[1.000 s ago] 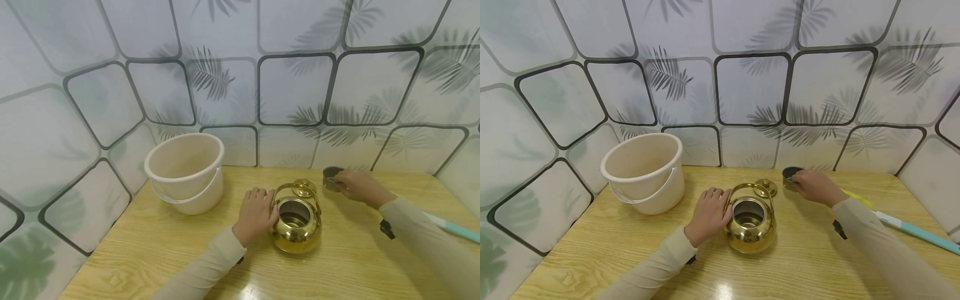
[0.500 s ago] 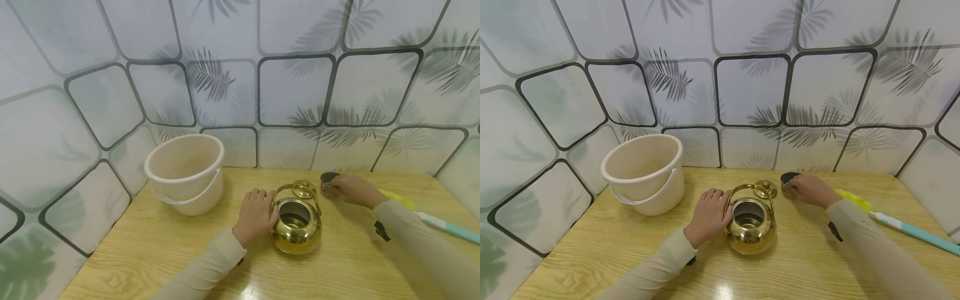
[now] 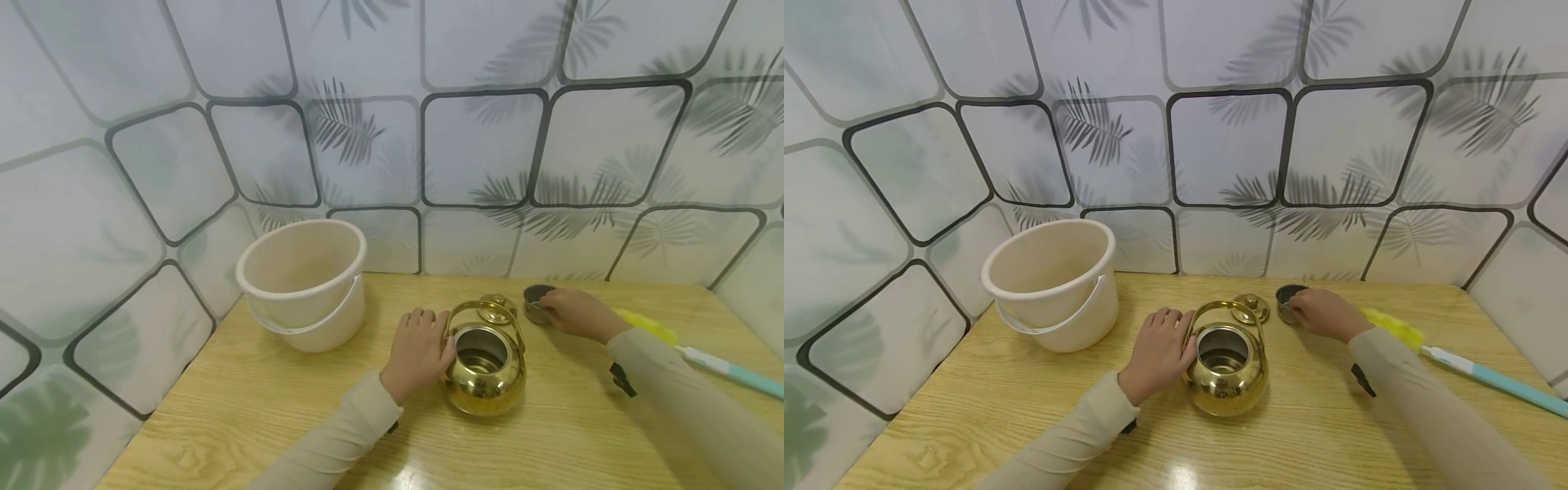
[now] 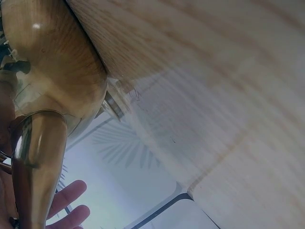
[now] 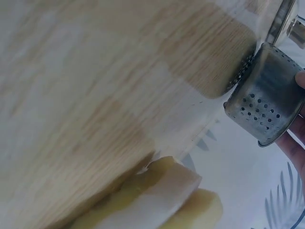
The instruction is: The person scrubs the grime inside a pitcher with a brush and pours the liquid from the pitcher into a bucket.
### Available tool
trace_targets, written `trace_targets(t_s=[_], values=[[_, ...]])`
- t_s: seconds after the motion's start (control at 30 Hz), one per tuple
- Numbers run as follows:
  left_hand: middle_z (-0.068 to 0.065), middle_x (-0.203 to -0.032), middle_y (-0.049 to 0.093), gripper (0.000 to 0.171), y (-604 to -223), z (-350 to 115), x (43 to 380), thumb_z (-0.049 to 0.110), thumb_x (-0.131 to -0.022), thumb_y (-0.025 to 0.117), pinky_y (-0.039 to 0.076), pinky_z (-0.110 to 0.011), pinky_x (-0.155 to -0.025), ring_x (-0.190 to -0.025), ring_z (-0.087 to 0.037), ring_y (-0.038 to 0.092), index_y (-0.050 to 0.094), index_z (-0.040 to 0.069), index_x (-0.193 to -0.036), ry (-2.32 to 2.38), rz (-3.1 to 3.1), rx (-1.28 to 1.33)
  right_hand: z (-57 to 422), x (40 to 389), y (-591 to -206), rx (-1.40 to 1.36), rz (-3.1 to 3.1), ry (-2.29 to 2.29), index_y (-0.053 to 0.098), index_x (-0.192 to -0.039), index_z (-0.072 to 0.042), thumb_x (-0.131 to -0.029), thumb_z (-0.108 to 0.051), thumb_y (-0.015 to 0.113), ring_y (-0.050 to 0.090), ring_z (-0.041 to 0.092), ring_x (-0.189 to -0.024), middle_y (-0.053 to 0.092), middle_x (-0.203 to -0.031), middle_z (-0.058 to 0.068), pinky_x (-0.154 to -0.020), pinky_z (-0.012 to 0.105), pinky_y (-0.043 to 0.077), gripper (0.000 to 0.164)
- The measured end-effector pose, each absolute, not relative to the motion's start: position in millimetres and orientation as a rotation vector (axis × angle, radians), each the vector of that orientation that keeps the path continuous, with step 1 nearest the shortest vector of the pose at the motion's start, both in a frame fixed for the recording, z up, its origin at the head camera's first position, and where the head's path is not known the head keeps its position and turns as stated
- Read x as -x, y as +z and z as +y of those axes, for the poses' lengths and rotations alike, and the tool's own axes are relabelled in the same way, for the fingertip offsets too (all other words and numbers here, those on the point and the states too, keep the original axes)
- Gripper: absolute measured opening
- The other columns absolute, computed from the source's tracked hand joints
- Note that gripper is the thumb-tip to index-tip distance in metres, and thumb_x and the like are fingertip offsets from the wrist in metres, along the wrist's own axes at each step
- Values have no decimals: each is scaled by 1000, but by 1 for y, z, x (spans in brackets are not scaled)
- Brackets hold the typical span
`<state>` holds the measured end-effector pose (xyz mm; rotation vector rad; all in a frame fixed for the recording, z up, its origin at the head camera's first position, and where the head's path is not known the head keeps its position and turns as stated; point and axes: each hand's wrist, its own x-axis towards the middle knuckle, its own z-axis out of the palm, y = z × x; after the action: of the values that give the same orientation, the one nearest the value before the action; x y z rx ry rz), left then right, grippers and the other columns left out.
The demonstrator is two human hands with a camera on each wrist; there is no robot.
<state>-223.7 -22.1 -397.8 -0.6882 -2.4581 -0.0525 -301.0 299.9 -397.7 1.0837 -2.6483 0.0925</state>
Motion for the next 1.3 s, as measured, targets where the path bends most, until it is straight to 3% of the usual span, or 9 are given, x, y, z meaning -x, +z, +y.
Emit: trace_targets(t_s=[0.27, 0.93, 1.13, 1.3], values=[[-1, -91, 63, 33, -399, -22, 224, 35, -89, 50, 46, -31, -78, -88, -19, 58, 60, 14, -112, -55, -2457, 686, 300, 299, -397, -1089, -2658, 120, 56, -66, -13, -78, 0, 64, 45, 3, -55, 52, -61, -7, -54, 27, 45, 20], [-2, -92, 64, 34, -397, -22, 223, 34, -89, 48, 46, -32, -79, -90, -20, 58, 60, 13, -113, -66, -2445, 691, 303, 300, -400, -1085, -2698, 106, 54, -66, -17, -78, -1, 66, 36, 2, -56, 48, -61, -9, -52, 24, 35, 24], [-2, -92, 63, 34, -396, -22, 223, 34, -89, 48, 46, -32, -79, -90, -19, 58, 60, 14, -114, -58, -2453, 688, 304, 298, -400, -1091, -2564, 81, 60, -75, -9, -69, -3, 73, 51, 11, -58, 57, -67, -1, -56, 30, 46, 15], [-2, -92, 63, 34, -395, -22, 222, 34, -89, 49, 45, -32, -80, -91, -19, 58, 60, 14, -115, -56, -2458, 689, 306, 294, -399, -1054, -2497, 51, 63, -86, -6, -65, -7, 76, 58, 18, -65, 63, -75, 5, -61, 36, 50, 25]])
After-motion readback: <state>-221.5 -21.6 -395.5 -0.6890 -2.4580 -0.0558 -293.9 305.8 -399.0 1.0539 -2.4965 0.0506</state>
